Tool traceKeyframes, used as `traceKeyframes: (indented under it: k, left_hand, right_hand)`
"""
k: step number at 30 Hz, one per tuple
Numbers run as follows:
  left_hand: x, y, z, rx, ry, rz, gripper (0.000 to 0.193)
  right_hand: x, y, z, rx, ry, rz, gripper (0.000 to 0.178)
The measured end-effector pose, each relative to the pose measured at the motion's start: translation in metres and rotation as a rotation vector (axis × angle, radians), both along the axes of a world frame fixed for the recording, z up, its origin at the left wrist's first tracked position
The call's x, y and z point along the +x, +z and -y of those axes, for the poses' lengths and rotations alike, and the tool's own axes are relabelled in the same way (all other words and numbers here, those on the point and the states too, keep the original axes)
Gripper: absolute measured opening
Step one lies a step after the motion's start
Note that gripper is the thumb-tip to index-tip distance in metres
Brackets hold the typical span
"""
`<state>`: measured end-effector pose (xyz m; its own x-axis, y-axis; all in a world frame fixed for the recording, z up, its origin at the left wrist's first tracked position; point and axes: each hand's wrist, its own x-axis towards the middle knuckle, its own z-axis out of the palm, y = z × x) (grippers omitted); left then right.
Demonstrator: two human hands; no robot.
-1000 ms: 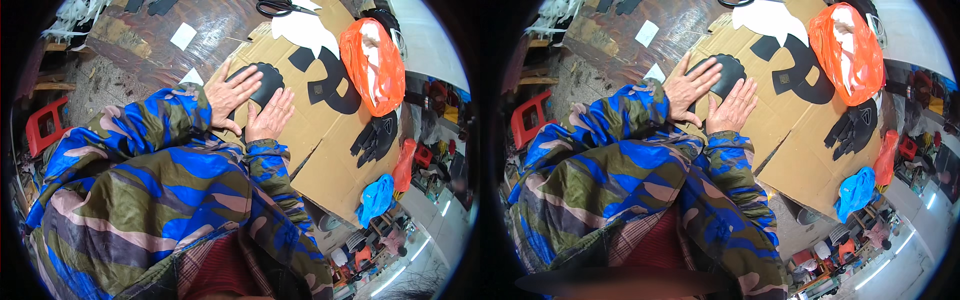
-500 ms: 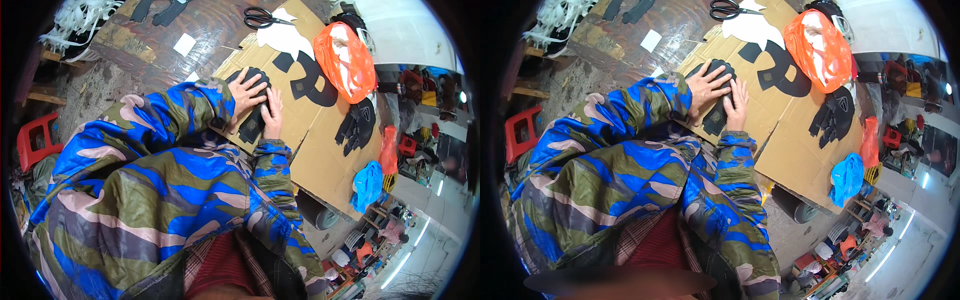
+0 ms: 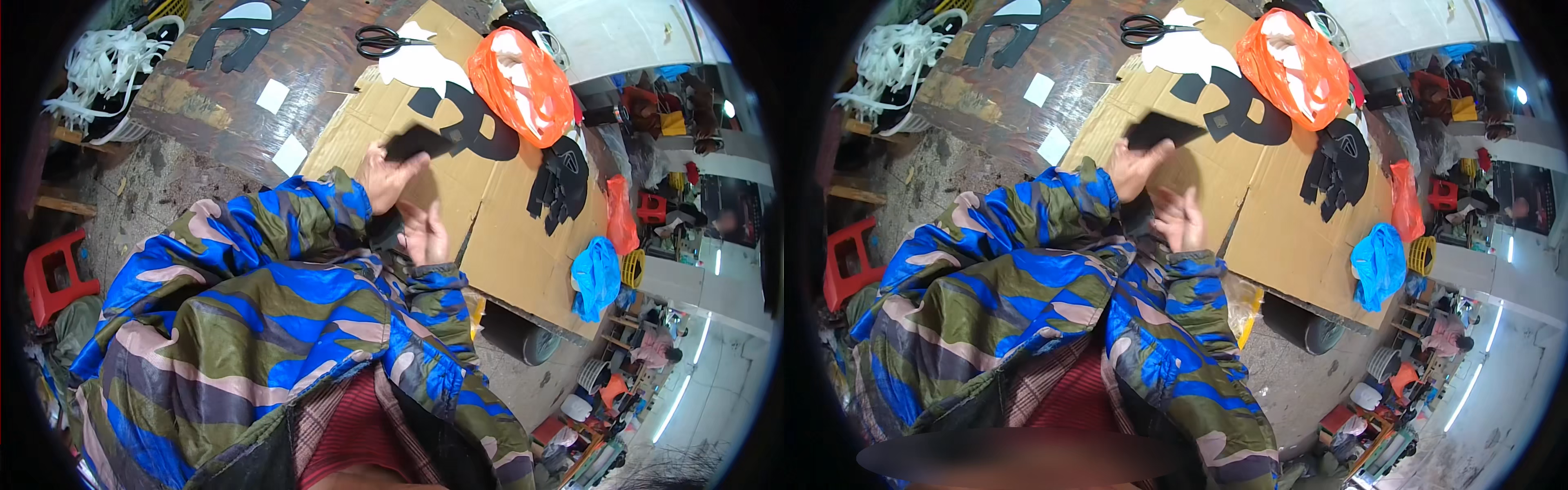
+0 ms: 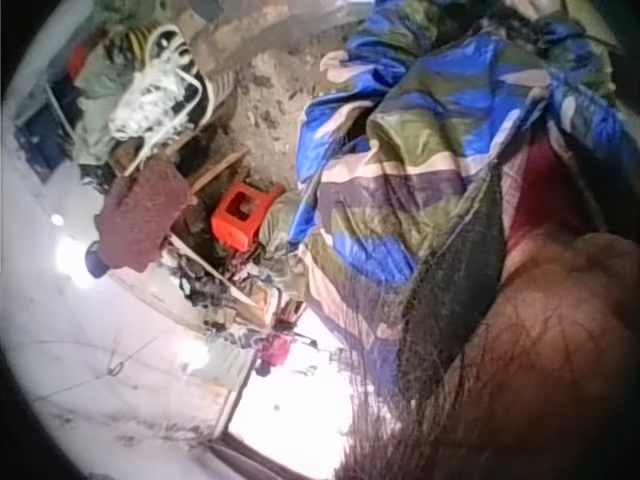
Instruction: Assembling shoe upper components by pressing pieces together and removing adhesive backing.
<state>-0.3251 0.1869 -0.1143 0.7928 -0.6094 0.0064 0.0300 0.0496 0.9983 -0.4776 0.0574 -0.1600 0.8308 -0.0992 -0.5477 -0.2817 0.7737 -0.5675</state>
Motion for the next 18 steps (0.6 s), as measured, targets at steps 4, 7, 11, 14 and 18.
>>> traceKeyframes:
  k: [4,7,11,14,18]
  left_hand:
    - [-0.007,0.029,-0.005,0.066,0.049,-0.208,0.063]
    - [-0.014,-0.006,-0.017,-0.124,0.073,-0.262,0.062]
    - [-0.027,-0.052,-0.055,0.301,-0.287,-0.533,0.055]
    - [-0.05,-0.047,-0.074,0.156,-0.462,-0.3,0.05]
    - [0.004,0.002,-0.059,0.502,-0.621,0.292,0.037]
  right_hand:
    - [0.041,-0.009,-0.013,0.668,0.009,0.544,0.044]
    - [0.059,0.004,-0.008,0.071,-0.303,0.241,0.011]
    - [0.076,0.001,0.027,-0.458,-0.316,0.068,0.017]
    - [0.08,0.002,0.038,-0.825,-0.16,-0.089,0.024]
    - [0.092,0.003,0.029,-1.585,-0.025,-0.132,0.026]
